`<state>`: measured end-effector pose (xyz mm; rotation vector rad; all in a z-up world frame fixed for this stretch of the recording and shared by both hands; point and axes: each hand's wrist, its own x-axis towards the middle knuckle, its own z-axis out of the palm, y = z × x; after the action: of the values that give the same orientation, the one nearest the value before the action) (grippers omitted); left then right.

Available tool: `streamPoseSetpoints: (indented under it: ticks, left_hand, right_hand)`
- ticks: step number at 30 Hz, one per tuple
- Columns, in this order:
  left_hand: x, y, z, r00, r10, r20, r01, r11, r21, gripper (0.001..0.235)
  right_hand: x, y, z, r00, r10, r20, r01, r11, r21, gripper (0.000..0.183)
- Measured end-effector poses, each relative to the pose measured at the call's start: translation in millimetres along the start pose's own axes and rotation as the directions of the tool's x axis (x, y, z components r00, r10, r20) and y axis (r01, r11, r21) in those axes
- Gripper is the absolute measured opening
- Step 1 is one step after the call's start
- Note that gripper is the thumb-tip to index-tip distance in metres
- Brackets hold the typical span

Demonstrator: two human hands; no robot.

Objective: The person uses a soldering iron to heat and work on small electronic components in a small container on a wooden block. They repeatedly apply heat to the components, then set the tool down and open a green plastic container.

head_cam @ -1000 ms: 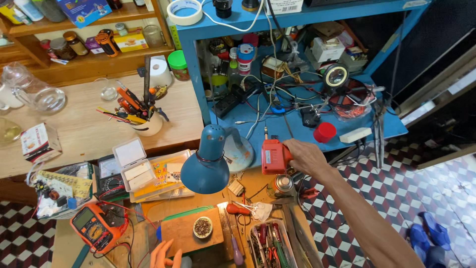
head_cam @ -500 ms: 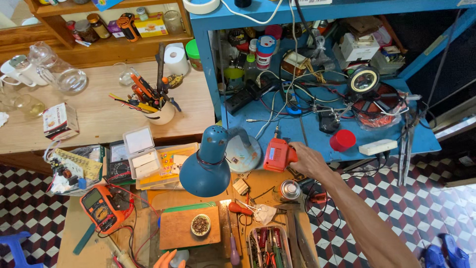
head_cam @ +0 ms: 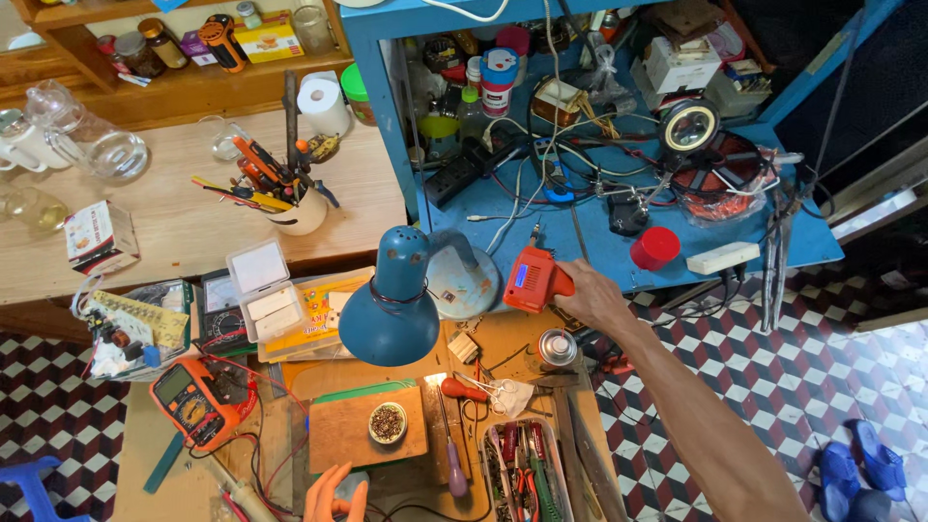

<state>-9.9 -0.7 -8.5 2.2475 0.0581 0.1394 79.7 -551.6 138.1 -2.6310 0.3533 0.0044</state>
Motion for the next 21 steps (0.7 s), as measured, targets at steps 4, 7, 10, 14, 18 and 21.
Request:
streamPoseSetpoints:
  ticks: [4, 7, 10, 14, 18, 21]
  left_hand:
    - [-7.0, 55.6, -16.9, 0.983, 0.176, -0.05, -0.176, 0.984, -0.004, 0.033]
    - [-24.2, 145.4, -10.1, 0.982, -0.011, 0.188, 0.036, 0.991, -0.13, 0.042]
    - [-15.0, 236.0, 4.9, 0.898, 0.253, 0.36, -0.11, 0.921, -0.374, 0.034]
    - [1.7, 297.0, -4.1, 0.804, 0.302, 0.512, -0.114, 0.924, -0.365, 0.03]
    - [2.4, 298.6, -13.6, 0.744, 0.278, 0.607, -0.063, 0.934, -0.351, 0.029]
    - [-2.8, 281.8, -13.6, 0.72, 0.279, 0.635, -0.052, 0.935, -0.352, 0.03]
  right_hand:
    - [-19.7, -22.7, -23.4, 0.99, -0.049, -0.133, 0.034, 0.994, -0.108, 0.065]
    - [-58.5, -32.6, -43.6, 0.967, -0.075, -0.244, 0.047, 0.992, -0.118, 0.065]
    - [-113.5, -47.4, -51.0, 0.891, -0.194, -0.411, 0.194, 0.98, -0.043, 0.063]
    - [-179.1, -81.4, -35.2, 0.926, 0.374, 0.048, -0.264, 0.553, 0.79, 0.041]
    - [-222.5, -117.5, -35.7, 0.884, 0.355, 0.304, -0.284, -0.109, 0.953, 0.042]
    - [-245.6, -146.7, -35.2, 0.919, 0.179, 0.353, -0.245, -0.443, 0.863, 0.046]
